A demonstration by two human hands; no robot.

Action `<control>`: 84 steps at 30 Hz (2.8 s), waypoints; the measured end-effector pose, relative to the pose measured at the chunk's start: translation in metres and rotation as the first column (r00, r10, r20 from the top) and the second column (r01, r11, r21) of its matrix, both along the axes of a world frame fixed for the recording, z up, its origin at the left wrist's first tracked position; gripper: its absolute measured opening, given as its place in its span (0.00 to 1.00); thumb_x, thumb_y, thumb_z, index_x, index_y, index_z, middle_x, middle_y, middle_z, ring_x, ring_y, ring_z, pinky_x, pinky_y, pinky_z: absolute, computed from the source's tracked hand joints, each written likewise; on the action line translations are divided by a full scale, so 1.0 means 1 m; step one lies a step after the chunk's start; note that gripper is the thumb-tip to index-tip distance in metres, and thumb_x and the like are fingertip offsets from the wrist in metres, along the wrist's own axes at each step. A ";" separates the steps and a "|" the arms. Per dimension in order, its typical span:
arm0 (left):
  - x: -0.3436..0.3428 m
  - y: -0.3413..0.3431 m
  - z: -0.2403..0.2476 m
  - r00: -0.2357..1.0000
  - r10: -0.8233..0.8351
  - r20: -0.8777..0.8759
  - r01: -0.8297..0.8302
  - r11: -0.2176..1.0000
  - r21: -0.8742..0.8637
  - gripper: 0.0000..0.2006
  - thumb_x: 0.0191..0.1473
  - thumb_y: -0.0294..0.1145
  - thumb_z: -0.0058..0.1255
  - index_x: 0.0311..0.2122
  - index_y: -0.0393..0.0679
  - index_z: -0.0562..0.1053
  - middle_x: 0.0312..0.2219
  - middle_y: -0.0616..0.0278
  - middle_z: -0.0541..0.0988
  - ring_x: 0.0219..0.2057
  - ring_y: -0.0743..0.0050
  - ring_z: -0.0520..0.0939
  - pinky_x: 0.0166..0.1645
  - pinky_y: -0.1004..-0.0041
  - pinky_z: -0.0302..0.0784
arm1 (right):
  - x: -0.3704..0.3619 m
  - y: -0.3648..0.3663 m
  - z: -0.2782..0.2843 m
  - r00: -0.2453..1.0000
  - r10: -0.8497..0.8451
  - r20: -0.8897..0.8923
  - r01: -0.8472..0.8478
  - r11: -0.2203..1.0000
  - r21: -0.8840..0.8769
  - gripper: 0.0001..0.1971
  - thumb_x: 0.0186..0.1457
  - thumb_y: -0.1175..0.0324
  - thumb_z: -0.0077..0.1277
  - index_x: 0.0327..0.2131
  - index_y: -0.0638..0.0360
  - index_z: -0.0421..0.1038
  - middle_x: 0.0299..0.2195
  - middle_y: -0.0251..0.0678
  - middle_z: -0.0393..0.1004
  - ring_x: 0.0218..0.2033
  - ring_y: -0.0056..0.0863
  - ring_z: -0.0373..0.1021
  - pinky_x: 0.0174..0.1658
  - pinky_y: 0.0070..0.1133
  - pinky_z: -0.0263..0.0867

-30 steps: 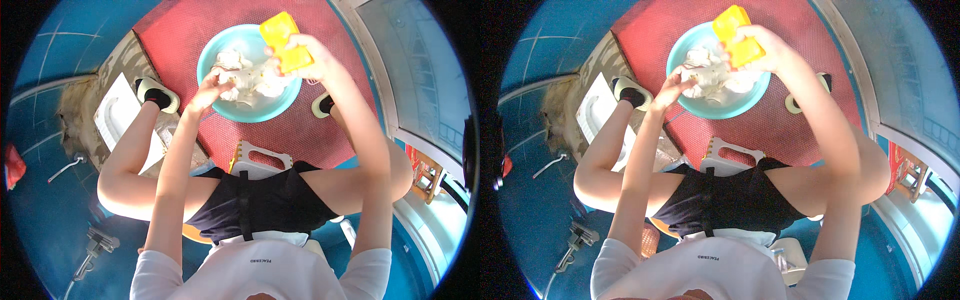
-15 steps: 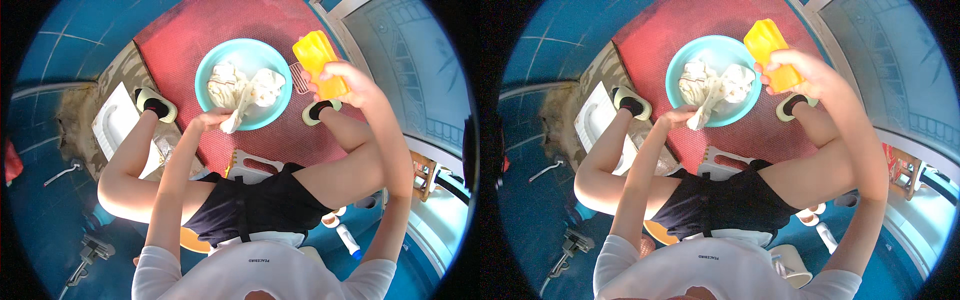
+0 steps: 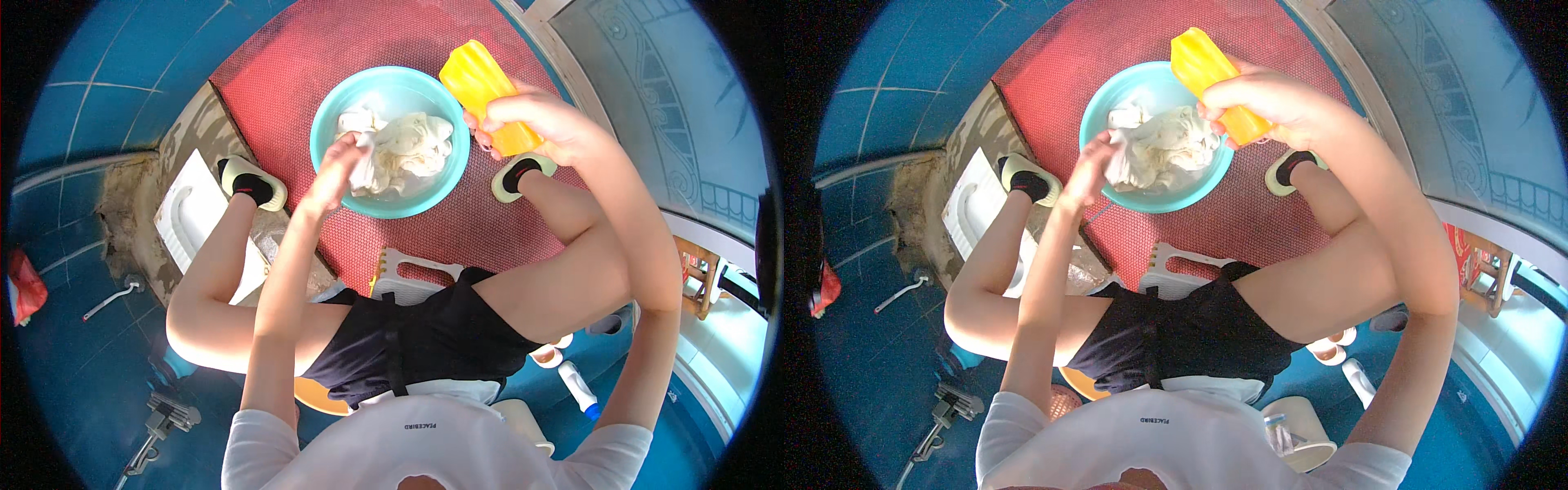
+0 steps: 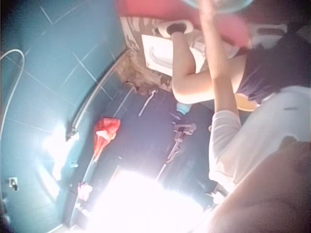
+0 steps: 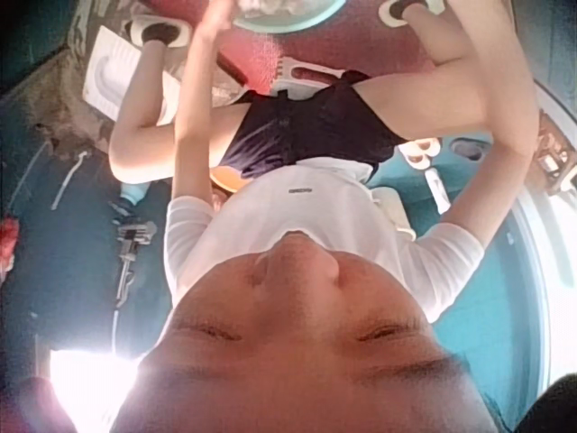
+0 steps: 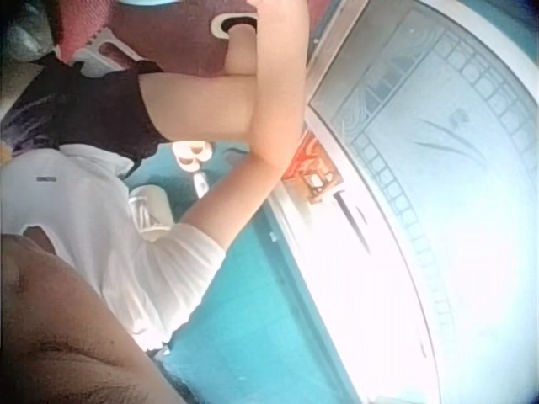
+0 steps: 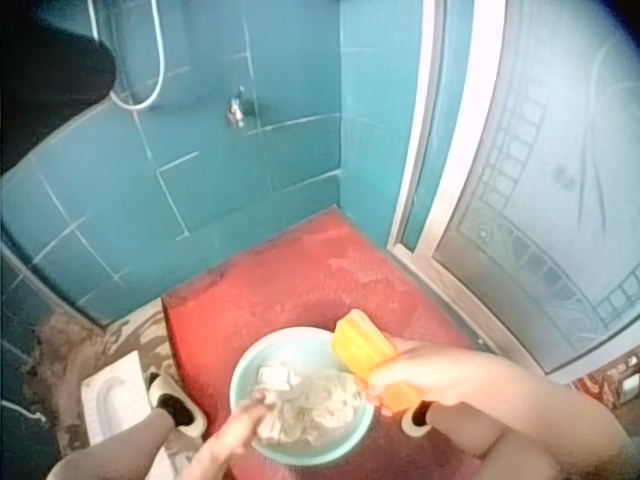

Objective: The person washes a garment by rinsing and scrubbing it in a basin of water, rubbing a bar of soap onto the fabric, and scrubbing the garment with both hands in the basin.

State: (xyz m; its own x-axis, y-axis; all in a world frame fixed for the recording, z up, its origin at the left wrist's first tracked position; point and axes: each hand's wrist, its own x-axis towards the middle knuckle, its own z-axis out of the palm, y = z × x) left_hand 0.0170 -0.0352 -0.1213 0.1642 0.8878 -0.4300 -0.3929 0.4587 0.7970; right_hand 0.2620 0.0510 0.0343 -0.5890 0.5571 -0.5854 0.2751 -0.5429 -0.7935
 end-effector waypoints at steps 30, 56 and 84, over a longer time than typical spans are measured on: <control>-0.027 0.041 0.000 0.949 -0.177 0.262 0.219 0.966 -0.141 0.23 0.48 0.31 0.40 0.50 0.36 0.54 0.40 0.58 0.67 0.36 0.77 0.71 0.39 0.80 0.70 | -0.006 0.000 -0.001 0.999 -0.051 0.003 0.051 0.998 0.027 0.16 0.34 0.75 0.43 0.33 0.61 0.61 0.24 0.32 0.64 0.24 0.19 0.62 0.28 0.17 0.61; 0.021 0.038 -0.007 -0.200 -0.005 0.980 0.051 0.999 0.016 0.19 0.52 0.37 0.32 0.48 0.40 0.56 0.44 0.58 0.64 0.44 0.73 0.66 0.47 0.74 0.65 | -0.083 0.023 -0.072 0.953 -0.304 -0.009 0.044 0.110 0.993 0.28 0.44 0.56 0.48 0.50 0.49 0.54 0.29 0.41 0.64 0.32 0.34 0.64 0.36 0.25 0.61; 0.054 0.047 0.067 0.591 0.157 0.791 -0.155 0.985 -0.080 0.25 0.50 0.54 0.28 0.45 0.46 0.61 0.41 0.59 0.67 0.42 0.67 0.70 0.46 0.66 0.65 | -0.096 0.014 -0.064 0.877 -0.477 0.063 0.002 0.133 0.991 0.18 0.39 0.58 0.51 0.38 0.41 0.65 0.25 0.38 0.63 0.25 0.34 0.63 0.32 0.30 0.60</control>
